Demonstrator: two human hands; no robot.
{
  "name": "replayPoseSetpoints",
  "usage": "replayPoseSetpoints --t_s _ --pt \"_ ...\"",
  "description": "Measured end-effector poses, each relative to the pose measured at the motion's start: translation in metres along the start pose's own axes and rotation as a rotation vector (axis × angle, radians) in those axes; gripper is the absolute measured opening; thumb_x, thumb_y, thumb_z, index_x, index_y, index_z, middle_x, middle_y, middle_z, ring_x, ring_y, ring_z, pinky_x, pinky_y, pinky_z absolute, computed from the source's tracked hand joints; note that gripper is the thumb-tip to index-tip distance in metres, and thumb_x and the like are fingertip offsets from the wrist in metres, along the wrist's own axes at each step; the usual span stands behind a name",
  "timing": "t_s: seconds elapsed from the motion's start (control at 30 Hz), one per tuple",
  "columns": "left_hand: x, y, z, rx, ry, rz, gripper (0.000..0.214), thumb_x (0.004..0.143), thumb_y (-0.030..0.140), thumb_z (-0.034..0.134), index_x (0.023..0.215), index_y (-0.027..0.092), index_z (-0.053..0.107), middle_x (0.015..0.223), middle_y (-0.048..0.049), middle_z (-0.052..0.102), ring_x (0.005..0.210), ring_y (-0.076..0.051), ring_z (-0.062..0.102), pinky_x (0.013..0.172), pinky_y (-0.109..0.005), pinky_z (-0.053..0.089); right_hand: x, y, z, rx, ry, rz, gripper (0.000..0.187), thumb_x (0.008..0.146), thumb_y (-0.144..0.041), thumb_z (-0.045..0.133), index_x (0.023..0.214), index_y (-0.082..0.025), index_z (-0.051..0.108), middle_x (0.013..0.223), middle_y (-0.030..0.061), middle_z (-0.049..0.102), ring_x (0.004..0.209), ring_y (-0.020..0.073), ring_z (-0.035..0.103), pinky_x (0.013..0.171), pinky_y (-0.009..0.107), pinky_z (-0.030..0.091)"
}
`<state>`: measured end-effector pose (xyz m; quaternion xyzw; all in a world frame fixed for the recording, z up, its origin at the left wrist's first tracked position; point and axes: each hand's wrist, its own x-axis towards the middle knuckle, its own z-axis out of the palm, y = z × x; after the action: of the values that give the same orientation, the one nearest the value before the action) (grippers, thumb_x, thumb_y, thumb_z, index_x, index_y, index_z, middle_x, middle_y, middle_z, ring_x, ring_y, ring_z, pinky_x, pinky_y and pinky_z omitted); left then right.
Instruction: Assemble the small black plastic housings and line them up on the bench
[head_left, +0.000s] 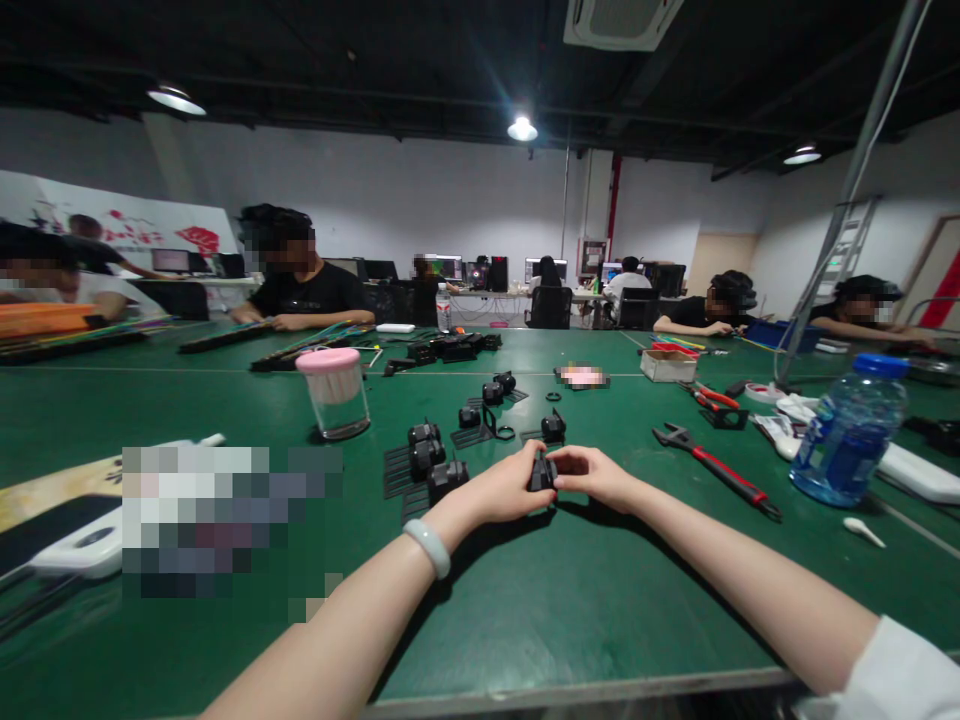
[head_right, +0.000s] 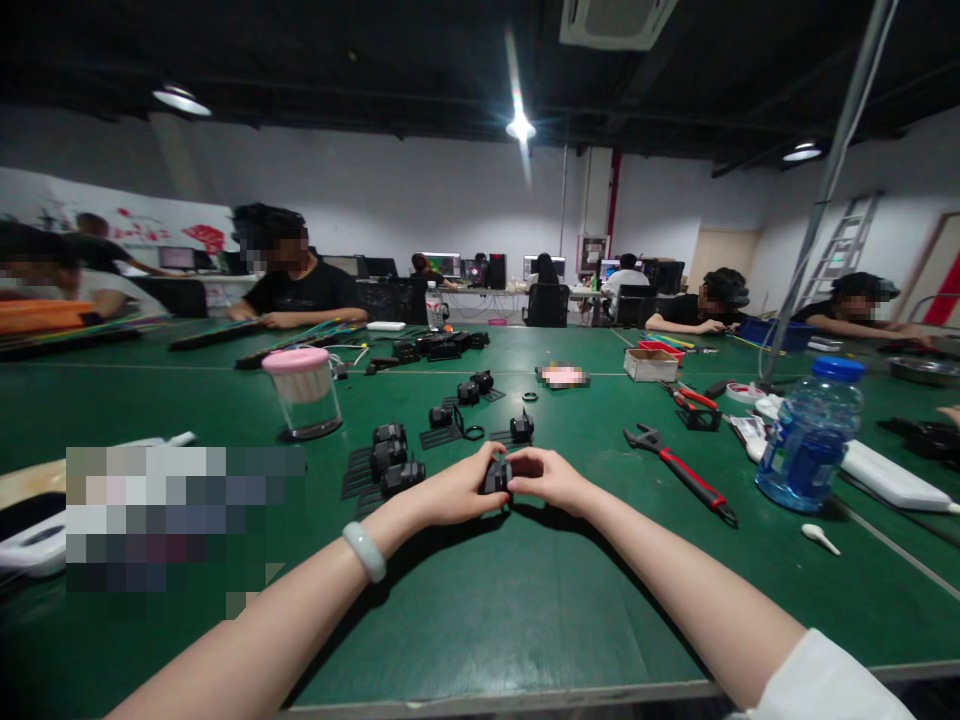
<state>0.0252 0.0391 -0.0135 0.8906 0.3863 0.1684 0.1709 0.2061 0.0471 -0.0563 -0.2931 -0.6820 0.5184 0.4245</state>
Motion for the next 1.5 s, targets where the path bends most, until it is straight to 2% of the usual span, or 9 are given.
replayPoseSetpoints --t_s 0.27,0.63,0.77,0.97,1.13,1.33,1.5 --pt "0.0010 -0.0015 -0.0002 0.003 -0.012 0.012 0.053 0.066 0.037 0.049 0.111 0.018 0.030 0.097 -0.0075 0.053 0.079 -0.020 0.053 0.068 -0.028 0.040 0.0011 -0.0026 0.0007 -0.151 0.019 -0.017 0.035 0.066 -0.031 0.058 0.096 -0.013 0.057 0.094 0.0068 0.059 0.090 0.0192 0.053 0.084 0.035 0.037" --pt "0.0005 0.0011 -0.0009 -0.022 -0.003 0.007 0.055 0.065 0.037 0.050 0.112 0.017 0.030 0.105 -0.0088 0.049 0.089 -0.023 0.051 0.076 -0.030 0.039 0.0021 -0.0066 0.0022 -0.292 -0.017 -0.068 0.036 0.074 -0.041 0.045 0.096 -0.015 0.059 0.096 0.0045 0.060 0.094 0.0209 0.051 0.086 0.036 0.034" --pt "0.0005 0.0005 -0.0010 -0.018 -0.004 0.028 0.055 0.066 0.037 0.050 0.113 0.018 0.030 0.106 -0.0087 0.049 0.090 -0.023 0.051 0.076 -0.030 0.038 0.0022 -0.0065 0.0012 -0.268 -0.010 -0.043 0.038 0.073 -0.041 0.047 0.096 -0.014 0.059 0.096 0.0054 0.060 0.095 0.0214 0.050 0.088 0.036 0.033" --pt "-0.0005 0.0039 -0.0022 -0.012 -0.011 -0.006 0.051 0.065 0.037 0.050 0.109 0.017 0.032 0.101 -0.0079 0.051 0.086 -0.023 0.052 0.073 -0.029 0.039 0.0032 -0.0024 0.0006 -0.140 0.087 0.025 0.040 0.067 -0.036 0.057 0.101 -0.017 0.053 0.102 0.0061 0.056 0.098 0.0191 0.048 0.089 0.035 0.033" --pt "-0.0007 0.0028 -0.0018 0.018 -0.007 0.010 0.049 0.066 0.038 0.049 0.108 0.018 0.033 0.094 -0.0060 0.053 0.079 -0.020 0.053 0.066 -0.027 0.040 0.0018 0.0000 -0.0002 -0.012 0.047 0.023 0.042 0.060 -0.027 0.064 0.098 -0.020 0.048 0.098 0.0043 0.054 0.094 0.0172 0.050 0.083 0.034 0.037" --pt "0.0001 -0.0005 -0.0005 0.032 0.012 0.079 0.044 0.067 0.036 0.048 0.105 0.018 0.035 0.092 -0.0053 0.053 0.076 -0.019 0.053 0.064 -0.026 0.039 -0.0012 -0.0038 0.0003 -0.039 0.027 0.001 0.043 0.055 -0.021 0.067 0.093 -0.020 0.046 0.092 0.0021 0.054 0.090 0.0159 0.050 0.082 0.032 0.036" --pt "-0.0001 0.0010 -0.0012 0.027 0.006 0.062 0.044 0.067 0.037 0.048 0.104 0.017 0.035 0.093 -0.0055 0.053 0.077 -0.019 0.053 0.064 -0.026 0.039 -0.0015 -0.0059 0.0017 -0.038 0.023 0.008 0.043 0.055 -0.021 0.067 0.092 -0.020 0.045 0.093 0.0019 0.053 0.089 0.0155 0.051 0.080 0.031 0.037"
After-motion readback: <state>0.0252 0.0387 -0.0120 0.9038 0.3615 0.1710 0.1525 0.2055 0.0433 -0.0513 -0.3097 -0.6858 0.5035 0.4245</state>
